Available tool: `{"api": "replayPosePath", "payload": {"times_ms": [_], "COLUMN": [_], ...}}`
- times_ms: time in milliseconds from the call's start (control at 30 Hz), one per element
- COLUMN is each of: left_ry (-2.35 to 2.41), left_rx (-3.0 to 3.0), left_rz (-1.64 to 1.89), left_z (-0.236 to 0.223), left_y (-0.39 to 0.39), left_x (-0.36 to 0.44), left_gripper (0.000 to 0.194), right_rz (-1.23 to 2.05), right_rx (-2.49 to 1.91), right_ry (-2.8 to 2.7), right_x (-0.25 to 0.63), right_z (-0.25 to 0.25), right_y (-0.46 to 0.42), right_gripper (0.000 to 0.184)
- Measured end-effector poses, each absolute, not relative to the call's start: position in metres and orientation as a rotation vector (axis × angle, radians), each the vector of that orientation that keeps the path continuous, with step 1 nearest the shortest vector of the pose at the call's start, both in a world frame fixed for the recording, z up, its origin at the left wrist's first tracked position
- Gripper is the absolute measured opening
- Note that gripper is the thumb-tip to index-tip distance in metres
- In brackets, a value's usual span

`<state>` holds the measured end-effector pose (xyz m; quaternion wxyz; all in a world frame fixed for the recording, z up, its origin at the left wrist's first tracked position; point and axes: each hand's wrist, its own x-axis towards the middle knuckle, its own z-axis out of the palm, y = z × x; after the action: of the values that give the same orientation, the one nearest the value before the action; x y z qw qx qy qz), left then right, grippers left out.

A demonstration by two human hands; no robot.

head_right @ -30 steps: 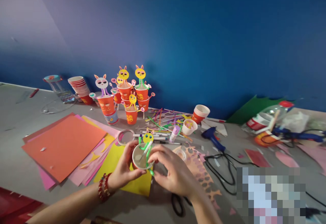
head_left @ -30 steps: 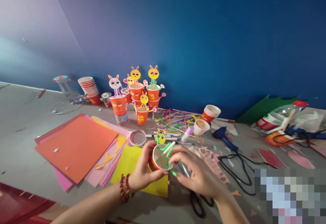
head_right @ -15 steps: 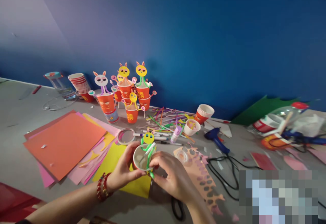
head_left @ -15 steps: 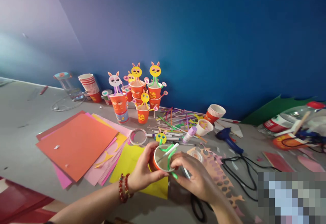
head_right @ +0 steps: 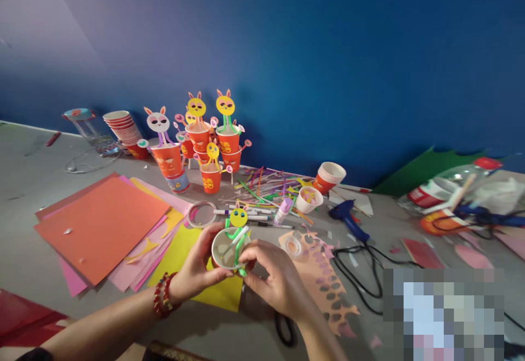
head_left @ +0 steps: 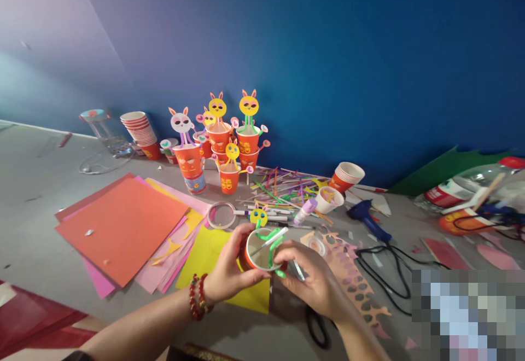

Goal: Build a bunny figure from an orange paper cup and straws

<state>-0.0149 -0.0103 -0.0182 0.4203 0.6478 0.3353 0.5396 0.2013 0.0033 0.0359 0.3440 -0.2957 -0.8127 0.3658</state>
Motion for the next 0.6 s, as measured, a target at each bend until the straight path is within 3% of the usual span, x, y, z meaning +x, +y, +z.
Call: {"api": "replayPosePath", "payload": {"times_ms": [600], "left_ry": [0.857], "left_rx": [1.736], "left_rz": [1.319], "left_z": [-0.0199], "left_y": [-0.0096], "left_x": [-0.0170], "left_gripper": [0.084], "right_rz": [1.020], "right_rx": [-0.720], "right_ry": [-2.035], "right_x": [0.1951], "right_z": [0.0374], "right_y": [0.0018], "right_gripper": [0.012]}}
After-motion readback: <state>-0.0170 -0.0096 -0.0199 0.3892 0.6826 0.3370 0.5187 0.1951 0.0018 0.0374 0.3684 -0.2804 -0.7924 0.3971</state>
